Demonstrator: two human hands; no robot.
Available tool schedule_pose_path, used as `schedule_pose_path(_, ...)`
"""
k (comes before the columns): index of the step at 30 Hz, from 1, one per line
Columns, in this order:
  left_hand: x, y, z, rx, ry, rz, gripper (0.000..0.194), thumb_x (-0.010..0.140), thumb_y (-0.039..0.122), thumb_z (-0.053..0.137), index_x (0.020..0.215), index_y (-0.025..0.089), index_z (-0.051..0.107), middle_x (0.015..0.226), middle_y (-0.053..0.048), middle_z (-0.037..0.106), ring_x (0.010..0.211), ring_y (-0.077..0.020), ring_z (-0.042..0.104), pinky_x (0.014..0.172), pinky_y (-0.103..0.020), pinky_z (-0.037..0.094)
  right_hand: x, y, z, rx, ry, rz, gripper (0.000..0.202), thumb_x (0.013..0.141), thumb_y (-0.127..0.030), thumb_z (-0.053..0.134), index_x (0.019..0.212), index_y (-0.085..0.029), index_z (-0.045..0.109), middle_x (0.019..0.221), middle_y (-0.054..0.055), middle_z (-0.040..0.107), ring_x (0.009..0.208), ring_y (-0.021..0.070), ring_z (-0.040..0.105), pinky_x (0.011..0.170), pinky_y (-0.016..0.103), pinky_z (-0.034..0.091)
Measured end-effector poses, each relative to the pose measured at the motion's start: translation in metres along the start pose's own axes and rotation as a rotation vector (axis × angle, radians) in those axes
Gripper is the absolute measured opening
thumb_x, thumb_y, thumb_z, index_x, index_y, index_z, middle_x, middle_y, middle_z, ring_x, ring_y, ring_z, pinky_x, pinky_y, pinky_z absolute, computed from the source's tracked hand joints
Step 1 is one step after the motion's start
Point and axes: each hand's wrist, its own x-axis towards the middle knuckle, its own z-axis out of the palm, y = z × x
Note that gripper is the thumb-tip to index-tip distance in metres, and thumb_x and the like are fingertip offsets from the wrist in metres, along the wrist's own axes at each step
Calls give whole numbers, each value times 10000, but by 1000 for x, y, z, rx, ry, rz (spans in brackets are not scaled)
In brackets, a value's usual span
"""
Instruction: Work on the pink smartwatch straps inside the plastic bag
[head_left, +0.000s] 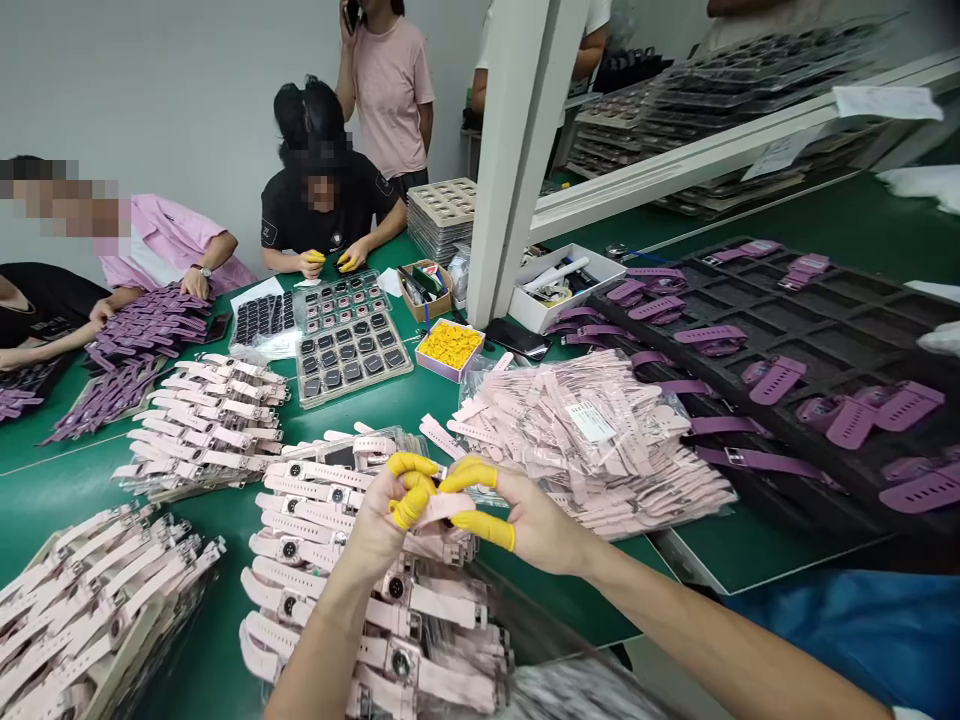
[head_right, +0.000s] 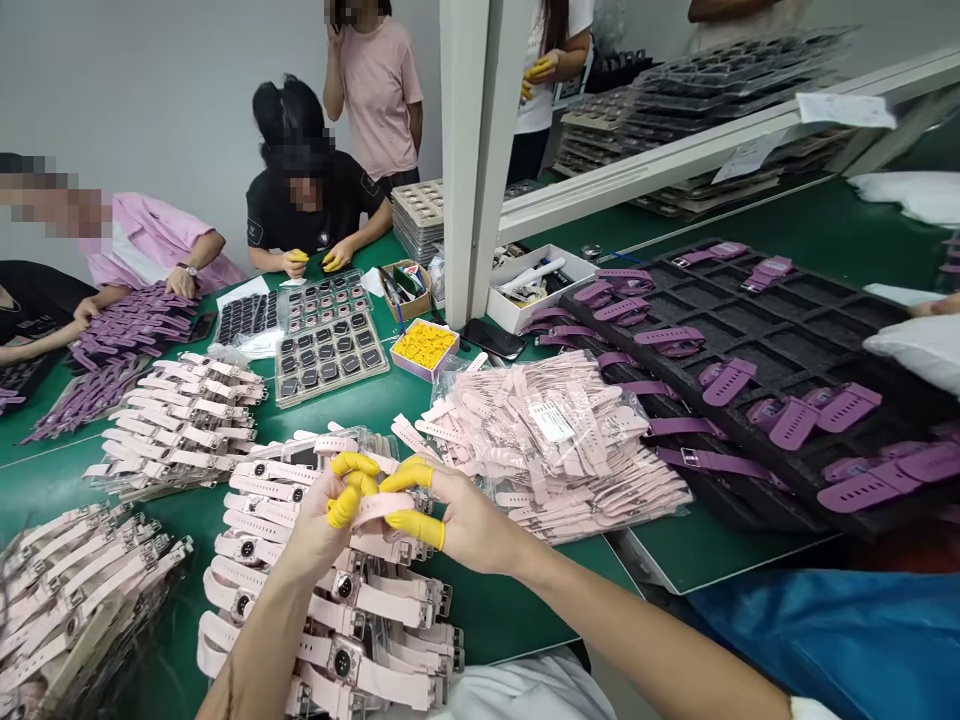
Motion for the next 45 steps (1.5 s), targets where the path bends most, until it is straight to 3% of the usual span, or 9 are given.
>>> schedule_pose_path(4, -15, 39, -10, 417, 69, 83, 342, 965, 438, 693, 1232, 226, 715, 1064, -75, 745, 937, -204, 709, 857, -327, 589, -10, 7, -5, -87, 74, 63, 351, 983, -449, 679, 1296, -295, 642, 1295, 93, 667, 1252, 285, 617, 1108, 469, 508)
schedule_pose_path(7, -19, 70, -41, 842, 203, 200, 310, 1003, 352, 601, 1249, 229, 743, 1231, -107, 746, 1155, -272, 675, 1067, -430, 522, -26, 23, -9, -122, 144, 166, 374, 990, -440, 655, 1347, -332, 617, 1374, 83, 648, 1344, 304, 568, 1190, 521, 449)
schedule_pose_path(12, 8, 87, -117, 1082, 238, 2, 323, 958, 316, 540, 1150, 160, 748, 1207, -136, 758, 1146, -293, 680, 1071, -460, 522, -48, 45, -11, -99, 203, 317, 398, 976, -502, 639, 1343, -350, 620, 1357, 77, 681, 1304, 323, 606, 1187, 576, 453)
schedule_pose_path(15, 23, 80, -142, 1080, 219, -51, 334, 947, 359, 537, 1089, 147, 752, 1150, -143, 772, 1072, -292, 706, 986, -437, 568, -53, 45, -13, -106, 209, 325, 395, 963, -519, 641, 1315, -340, 646, 1319, 84, 705, 1271, 328, 632, 1160, 563, 489)
schedule_pose_path(24, 20, 71, -150, 1136, 86, -75, 302, 942, 386, 563, 1041, 176, 758, 1060, -108, 774, 942, -259, 702, 871, -370, 575, -68, 51, -28, -162, 199, 383, 370, 931, -563, 652, 1195, -321, 743, 1301, 95, 715, 1240, 340, 667, 1058, 496, 589)
schedule_pose_path(29, 19, 58, -154, 1143, 110, -21, 372, 954, 477, 576, 1114, 188, 747, 1091, -103, 765, 966, -251, 701, 893, -362, 574, -71, 56, -25, -157, 180, 399, 396, 922, -592, 651, 1195, -323, 750, 1318, 89, 712, 1272, 346, 647, 1104, 502, 555)
schedule_pose_path(35, -11, 72, -203, 1264, 361, 8, 532, 1004, 541, 401, 1302, 181, 655, 1401, -161, 644, 1347, -319, 556, 1169, -490, 414, -77, 58, -33, -141, 219, 458, 467, 865, -650, 677, 1167, -304, 766, 1320, 106, 721, 1298, 377, 632, 1179, 559, 470)
schedule_pose_path(40, -31, 84, -236, 1359, 251, -161, 537, 892, 604, 561, 1187, 184, 721, 1194, -137, 763, 1115, -308, 697, 988, -409, 557, -77, 63, -39, -142, 241, 498, 432, 829, -658, 704, 1128, -358, 791, 1273, 95, 751, 1236, 399, 675, 1091, 572, 545)
schedule_pose_path(45, -31, 90, -233, 1539, 220, -158, 453, 873, 548, 593, 1051, 162, 747, 1126, -169, 754, 1079, -329, 663, 985, -444, 528, -71, 58, -37, -157, 247, 430, 328, 842, -603, 715, 1098, -417, 801, 1237, 85, 764, 1227, 402, 686, 928, 508, 649)
